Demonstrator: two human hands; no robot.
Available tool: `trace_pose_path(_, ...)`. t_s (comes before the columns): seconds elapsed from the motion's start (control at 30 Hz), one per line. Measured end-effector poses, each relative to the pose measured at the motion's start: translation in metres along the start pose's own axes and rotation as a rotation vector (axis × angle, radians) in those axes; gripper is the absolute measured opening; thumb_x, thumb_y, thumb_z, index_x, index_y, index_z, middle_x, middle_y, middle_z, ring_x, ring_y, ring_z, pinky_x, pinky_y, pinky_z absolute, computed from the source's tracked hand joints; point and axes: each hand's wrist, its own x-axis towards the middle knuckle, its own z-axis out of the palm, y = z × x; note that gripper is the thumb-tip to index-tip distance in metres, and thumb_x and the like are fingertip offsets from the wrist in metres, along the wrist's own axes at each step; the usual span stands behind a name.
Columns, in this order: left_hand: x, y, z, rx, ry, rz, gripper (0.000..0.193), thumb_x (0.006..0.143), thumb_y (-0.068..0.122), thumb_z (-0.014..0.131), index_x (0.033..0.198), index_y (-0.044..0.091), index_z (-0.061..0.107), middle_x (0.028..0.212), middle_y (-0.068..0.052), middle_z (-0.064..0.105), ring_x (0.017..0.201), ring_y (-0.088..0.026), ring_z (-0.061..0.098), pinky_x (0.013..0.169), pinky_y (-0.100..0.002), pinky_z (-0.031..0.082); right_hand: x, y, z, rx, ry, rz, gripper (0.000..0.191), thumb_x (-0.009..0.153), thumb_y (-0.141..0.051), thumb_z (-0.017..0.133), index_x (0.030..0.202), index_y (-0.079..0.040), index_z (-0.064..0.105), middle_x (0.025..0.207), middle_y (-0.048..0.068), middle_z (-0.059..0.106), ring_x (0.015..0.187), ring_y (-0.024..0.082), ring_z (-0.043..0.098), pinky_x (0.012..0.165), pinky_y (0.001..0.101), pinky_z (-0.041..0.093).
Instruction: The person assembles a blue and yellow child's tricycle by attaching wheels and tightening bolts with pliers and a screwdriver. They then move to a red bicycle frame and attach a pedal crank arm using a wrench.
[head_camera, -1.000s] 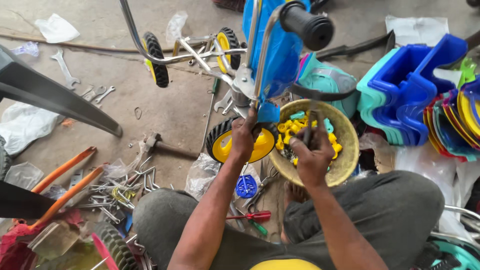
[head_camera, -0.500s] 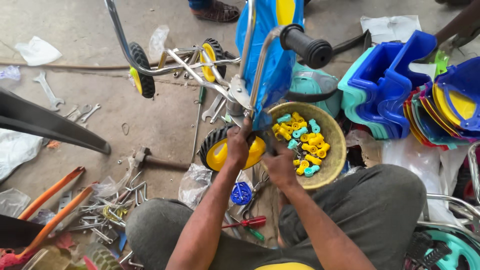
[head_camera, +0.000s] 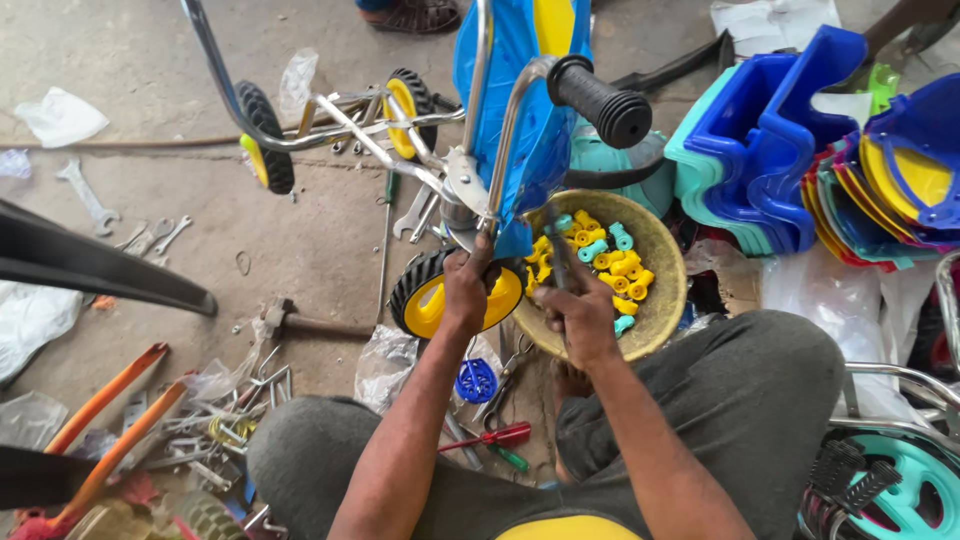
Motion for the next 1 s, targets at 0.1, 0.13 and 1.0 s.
trace_pose_path(0.1, -0.001, -0.004, -0.001, 0.012, -0.003, 0.014, 0.047, 0.101, 0.045, 0.063, 0.068, 0.013, 0.056, 0.058, 0.006, 0.046, 0.049, -0.005, 0.040, 0.045, -0.026, 0.027, -0.003, 0.008, 0.002, 0.218, 0.316, -0.091, 0.085, 0.068, -0.002, 0.070, 0.150, -0.015, 0.052, 0.068, -0.005, 0.055, 0.042, 0.005, 0.042, 0.037, 0.0216, 0.036)
trace_pose_path(0.13, -0.002, -0.005, -0.001, -0.013, 0.000, -0.004, 0.047, 0.102, 0.045, 0.063, 0.068, 0.013, 0.055, 0.058, 0.006, 0.045, 0.049, -0.006, 0.039, 0.045, -0.026, 0.026, -0.004, 0.011, 0.003, 0.072, 0.148, -0.102, 0.080, 0.072, -0.002, 0.070, 0.150, -0.011, 0.055, 0.074, -0.005, 0.059, 0.049, 0.004, 0.045, 0.043, 0.0200, 0.039)
trace_pose_path(1.0, -0.008, -0.019, 0.011, 0.076, -0.012, 0.002, 0.046, 0.100, 0.040, 0.066, 0.068, 0.007, 0.065, 0.064, 0.007, 0.054, 0.056, -0.004, 0.045, 0.050, -0.028, 0.034, -0.004, 0.030, -0.021, 0.349, 0.033, -0.017, 0.070, 0.073, 0.003, 0.064, 0.140, -0.017, 0.056, 0.081, 0.007, 0.067, 0.056, 0.016, 0.056, 0.051, 0.0305, 0.051)
